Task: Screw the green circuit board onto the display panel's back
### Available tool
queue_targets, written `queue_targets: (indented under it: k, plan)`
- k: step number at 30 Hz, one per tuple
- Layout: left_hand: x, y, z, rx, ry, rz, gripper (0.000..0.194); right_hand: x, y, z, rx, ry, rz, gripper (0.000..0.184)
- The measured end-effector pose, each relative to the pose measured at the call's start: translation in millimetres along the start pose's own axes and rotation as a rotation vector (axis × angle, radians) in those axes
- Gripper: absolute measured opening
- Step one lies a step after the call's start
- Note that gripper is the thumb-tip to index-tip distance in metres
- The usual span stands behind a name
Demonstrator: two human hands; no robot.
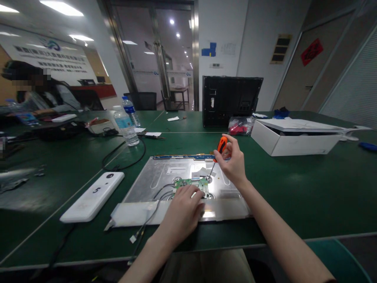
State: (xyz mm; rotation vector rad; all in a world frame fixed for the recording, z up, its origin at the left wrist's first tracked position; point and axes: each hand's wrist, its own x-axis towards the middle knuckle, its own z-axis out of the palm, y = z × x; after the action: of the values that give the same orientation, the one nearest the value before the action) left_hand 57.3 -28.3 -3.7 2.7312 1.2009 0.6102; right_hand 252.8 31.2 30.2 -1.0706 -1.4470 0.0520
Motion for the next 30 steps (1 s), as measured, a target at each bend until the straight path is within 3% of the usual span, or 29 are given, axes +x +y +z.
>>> queue_targets:
  k: [8, 19, 30]
  plan:
    - [-16.3, 17.1, 20.4, 0.038, -0.020, -0.081, 0.019, -19.5, -12.5, 2.0, -0.009, -0.019, 0.045, 0.041]
    - [-17.7, 17.1, 31.4, 0.190, 0.100, 0.040, 0.025, -33.6, -6.5, 4.6, -0.050, 0.040, 0.125, 0.037]
    - [-16.3, 14.2, 35.8, 0.250, 0.021, 0.039, 0.032, -33.1, 3.0, 9.9, -0.101, 0.095, 0.115, 0.042]
